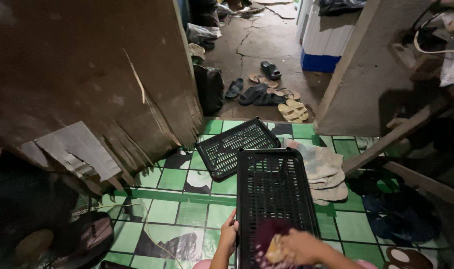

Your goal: The person assembles a black plastic rack by inserting rods into the frame, then wipes the rack with a cloth. The person handles the rack and rods, and uses a cloth to wipe the surface.

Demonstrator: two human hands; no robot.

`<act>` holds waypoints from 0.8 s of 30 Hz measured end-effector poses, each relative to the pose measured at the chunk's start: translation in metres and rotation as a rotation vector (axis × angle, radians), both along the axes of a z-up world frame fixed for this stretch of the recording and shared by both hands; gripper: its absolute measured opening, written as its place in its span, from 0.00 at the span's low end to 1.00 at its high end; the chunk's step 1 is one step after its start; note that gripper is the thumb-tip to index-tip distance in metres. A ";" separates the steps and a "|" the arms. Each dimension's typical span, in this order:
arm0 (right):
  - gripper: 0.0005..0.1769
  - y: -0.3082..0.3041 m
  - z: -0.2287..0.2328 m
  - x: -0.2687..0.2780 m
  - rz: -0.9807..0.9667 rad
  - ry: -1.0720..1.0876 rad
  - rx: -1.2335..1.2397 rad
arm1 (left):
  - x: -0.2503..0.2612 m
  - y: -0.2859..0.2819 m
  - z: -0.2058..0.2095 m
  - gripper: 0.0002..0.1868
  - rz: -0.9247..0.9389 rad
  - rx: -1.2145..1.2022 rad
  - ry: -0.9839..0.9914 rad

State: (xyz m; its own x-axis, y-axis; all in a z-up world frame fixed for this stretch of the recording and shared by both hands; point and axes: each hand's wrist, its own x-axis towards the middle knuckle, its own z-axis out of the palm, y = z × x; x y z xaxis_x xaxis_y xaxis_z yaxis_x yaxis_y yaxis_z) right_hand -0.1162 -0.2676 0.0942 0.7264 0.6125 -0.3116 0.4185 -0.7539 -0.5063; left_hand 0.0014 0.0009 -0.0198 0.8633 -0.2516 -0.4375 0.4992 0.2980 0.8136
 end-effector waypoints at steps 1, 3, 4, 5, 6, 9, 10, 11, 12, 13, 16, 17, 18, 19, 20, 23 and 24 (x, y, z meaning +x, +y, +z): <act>0.22 -0.008 0.020 0.005 -0.150 0.057 -0.071 | 0.000 0.000 0.000 0.34 0.000 0.007 -0.016; 0.25 -0.015 0.050 0.017 -0.364 0.069 -0.044 | 0.000 0.000 0.002 0.33 0.005 -0.023 -0.004; 0.26 -0.021 0.059 0.021 -0.428 0.024 0.054 | 0.000 -0.001 0.002 0.33 0.008 -0.040 0.003; 0.28 -0.024 0.062 0.022 -0.493 -0.019 0.154 | 0.000 -0.002 0.002 0.33 0.017 -0.062 0.021; 0.34 -0.022 0.058 0.023 -0.555 -0.053 0.206 | 0.002 -0.003 0.003 0.33 0.026 -0.084 0.038; 0.38 0.010 0.019 0.023 -0.589 -0.177 0.269 | 0.004 -0.006 0.002 0.32 0.036 -0.034 0.064; 0.30 0.029 0.004 0.019 -0.492 -0.232 0.221 | 0.005 -0.007 0.003 0.32 0.038 0.001 0.066; 0.22 0.040 -0.005 0.018 -0.394 -0.285 0.173 | 0.005 -0.008 0.002 0.32 0.045 0.006 0.039; 0.25 0.047 -0.010 0.014 -0.393 -0.245 0.112 | 0.005 -0.009 0.002 0.32 0.052 0.012 0.012; 0.27 0.058 -0.013 0.005 -0.395 -0.204 0.055 | 0.004 -0.007 0.002 0.32 0.055 0.022 -0.014; 0.31 0.060 -0.012 0.000 -0.413 -0.209 -0.030 | 0.004 -0.006 0.003 0.32 0.030 0.021 0.014; 0.31 0.051 -0.011 0.000 -0.424 -0.234 -0.049 | 0.002 -0.006 0.003 0.32 0.027 0.022 0.001; 0.29 0.041 -0.011 0.000 -0.477 -0.191 -0.111 | 0.001 -0.003 0.004 0.32 0.023 0.023 -0.011; 0.27 0.027 -0.010 0.002 -0.531 -0.148 -0.176 | 0.001 -0.002 0.005 0.32 0.017 0.022 -0.025; 0.26 0.014 -0.009 0.000 -0.585 -0.105 -0.240 | 0.002 -0.002 0.007 0.32 0.009 0.051 -0.036; 0.21 -0.021 0.007 -0.007 -0.780 -0.182 -0.313 | 0.002 -0.001 0.009 0.31 -0.015 0.177 -0.132; 0.27 -0.023 0.016 -0.012 -0.822 -0.142 -0.393 | 0.003 -0.002 0.010 0.31 -0.028 0.249 -0.210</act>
